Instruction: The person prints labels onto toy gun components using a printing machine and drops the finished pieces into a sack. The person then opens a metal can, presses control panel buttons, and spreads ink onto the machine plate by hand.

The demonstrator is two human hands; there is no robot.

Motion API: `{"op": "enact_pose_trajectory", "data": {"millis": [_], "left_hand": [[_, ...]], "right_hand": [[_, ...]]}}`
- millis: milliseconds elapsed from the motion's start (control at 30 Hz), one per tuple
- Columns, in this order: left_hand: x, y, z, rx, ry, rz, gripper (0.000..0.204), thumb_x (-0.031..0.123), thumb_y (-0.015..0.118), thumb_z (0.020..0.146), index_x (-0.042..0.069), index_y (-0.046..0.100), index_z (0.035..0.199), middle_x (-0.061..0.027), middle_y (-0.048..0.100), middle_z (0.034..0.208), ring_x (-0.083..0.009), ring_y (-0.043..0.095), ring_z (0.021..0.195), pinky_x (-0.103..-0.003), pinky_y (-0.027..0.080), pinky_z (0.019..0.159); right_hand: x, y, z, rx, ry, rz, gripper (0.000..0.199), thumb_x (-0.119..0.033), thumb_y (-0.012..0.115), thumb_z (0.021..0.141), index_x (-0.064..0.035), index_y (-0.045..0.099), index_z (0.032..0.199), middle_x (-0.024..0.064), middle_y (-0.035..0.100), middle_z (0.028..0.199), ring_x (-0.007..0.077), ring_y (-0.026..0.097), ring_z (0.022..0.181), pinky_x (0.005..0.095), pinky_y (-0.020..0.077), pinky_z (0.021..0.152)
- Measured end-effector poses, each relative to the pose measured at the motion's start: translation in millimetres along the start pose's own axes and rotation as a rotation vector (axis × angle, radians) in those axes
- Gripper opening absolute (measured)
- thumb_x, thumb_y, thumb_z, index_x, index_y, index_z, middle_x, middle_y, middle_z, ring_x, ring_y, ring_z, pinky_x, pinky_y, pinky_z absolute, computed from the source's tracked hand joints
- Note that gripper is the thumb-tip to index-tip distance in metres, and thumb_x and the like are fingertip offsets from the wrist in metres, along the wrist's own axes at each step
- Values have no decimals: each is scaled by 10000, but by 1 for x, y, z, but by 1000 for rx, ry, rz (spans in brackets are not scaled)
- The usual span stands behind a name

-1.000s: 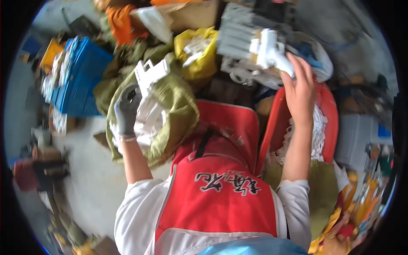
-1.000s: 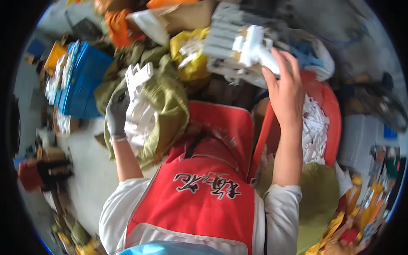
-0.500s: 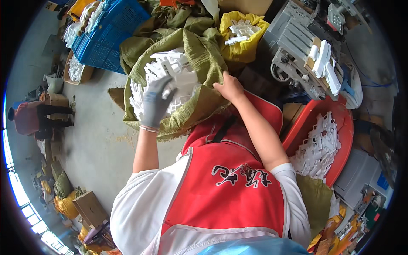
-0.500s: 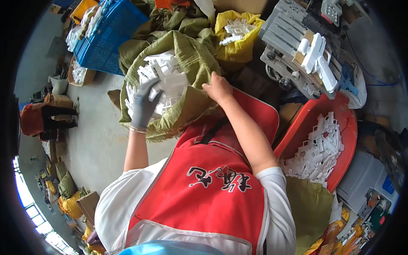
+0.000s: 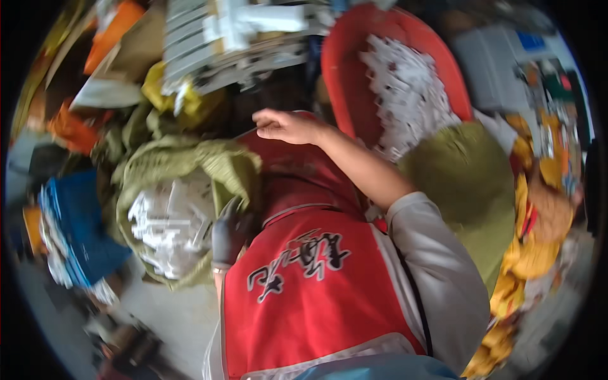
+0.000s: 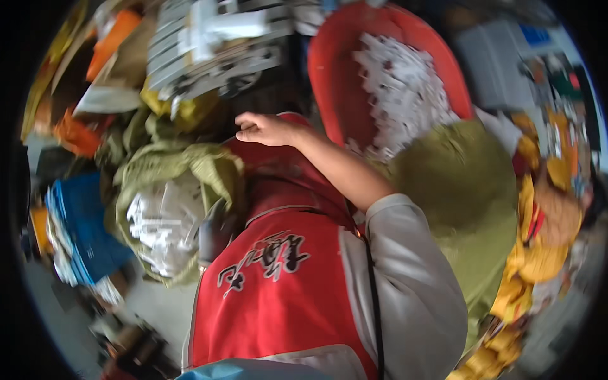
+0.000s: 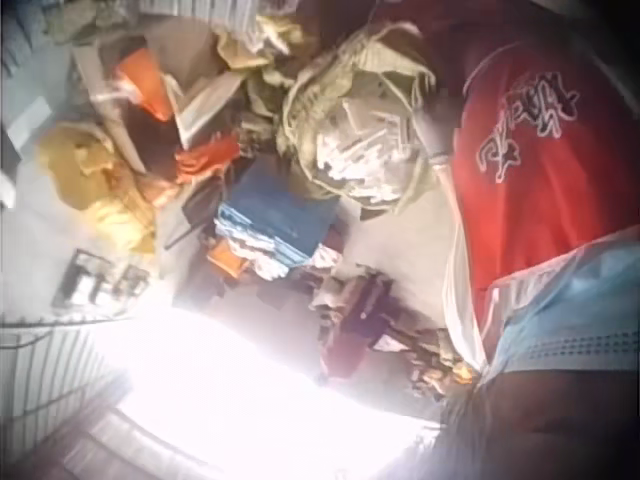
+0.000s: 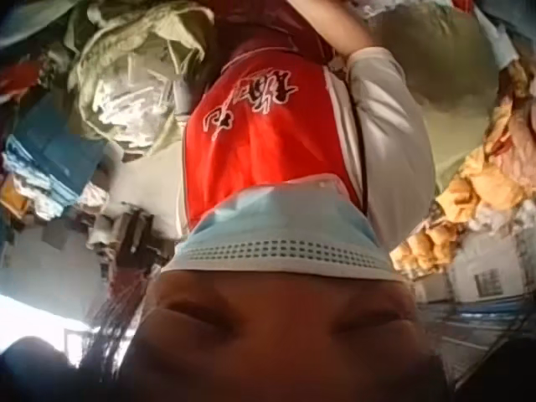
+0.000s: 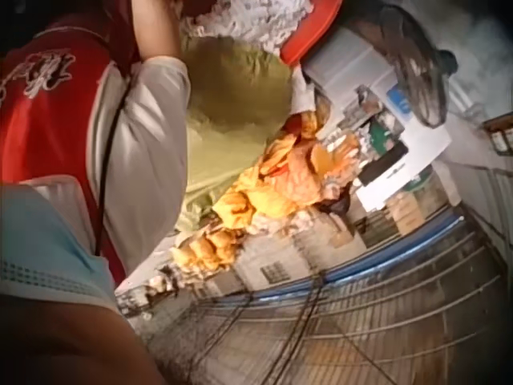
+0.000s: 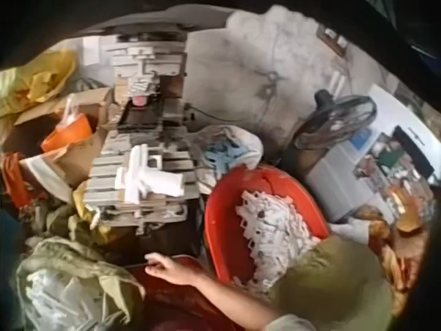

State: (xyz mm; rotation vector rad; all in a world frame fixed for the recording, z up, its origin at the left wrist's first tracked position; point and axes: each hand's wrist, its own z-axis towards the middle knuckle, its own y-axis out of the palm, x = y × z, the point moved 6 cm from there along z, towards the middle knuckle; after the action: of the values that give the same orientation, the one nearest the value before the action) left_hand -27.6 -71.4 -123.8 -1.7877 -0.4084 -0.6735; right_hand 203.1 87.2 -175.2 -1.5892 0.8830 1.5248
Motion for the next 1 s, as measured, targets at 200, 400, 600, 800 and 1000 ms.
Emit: {"op": "enact_pose_trajectory", "data": {"millis": [200,400,600,800,1000], "left_hand": [[25,-43,21,69,-65,-34,533,167,728,793,35,551,1279,-172,661,984,-263,655,786,-363,516,693],[48,-75,20,284,-50,165,396,106,634,863,49,589,1252,-144,667,1049,-230,645,782,-344,515,710],[61,-54,26,181,-34,192,350,87,613,874,6,598,1214,-157,658,1101,-251,653,840,-352,519,758],[81,-47,46,187,149,199,331,71,636,855,2,616,1178,-178,657,1106,-274,668,893,-361,532,798],[84,-66,45,287,136,226,295,66,638,855,2,634,1143,-165,665,1080,-262,665,885,-350,529,795]], "right_hand": [[32,-193,-114,27,595,-290,270,-317,563,901,-81,681,958,71,713,943,189,676,750,325,515,637],[133,-323,-244,352,1094,-1355,309,-157,539,868,-146,593,1171,113,662,1124,318,610,1073,455,503,837],[168,-302,-246,354,956,-1491,380,-205,569,868,-140,527,1240,112,655,1117,285,535,1160,460,427,947],[207,-280,-199,596,848,-1001,451,-208,613,841,-72,497,1255,203,641,1113,418,611,1006,476,486,869],[171,-232,-187,401,780,-862,639,-165,662,799,-71,394,1372,183,585,1249,410,570,1107,464,471,941]]}}
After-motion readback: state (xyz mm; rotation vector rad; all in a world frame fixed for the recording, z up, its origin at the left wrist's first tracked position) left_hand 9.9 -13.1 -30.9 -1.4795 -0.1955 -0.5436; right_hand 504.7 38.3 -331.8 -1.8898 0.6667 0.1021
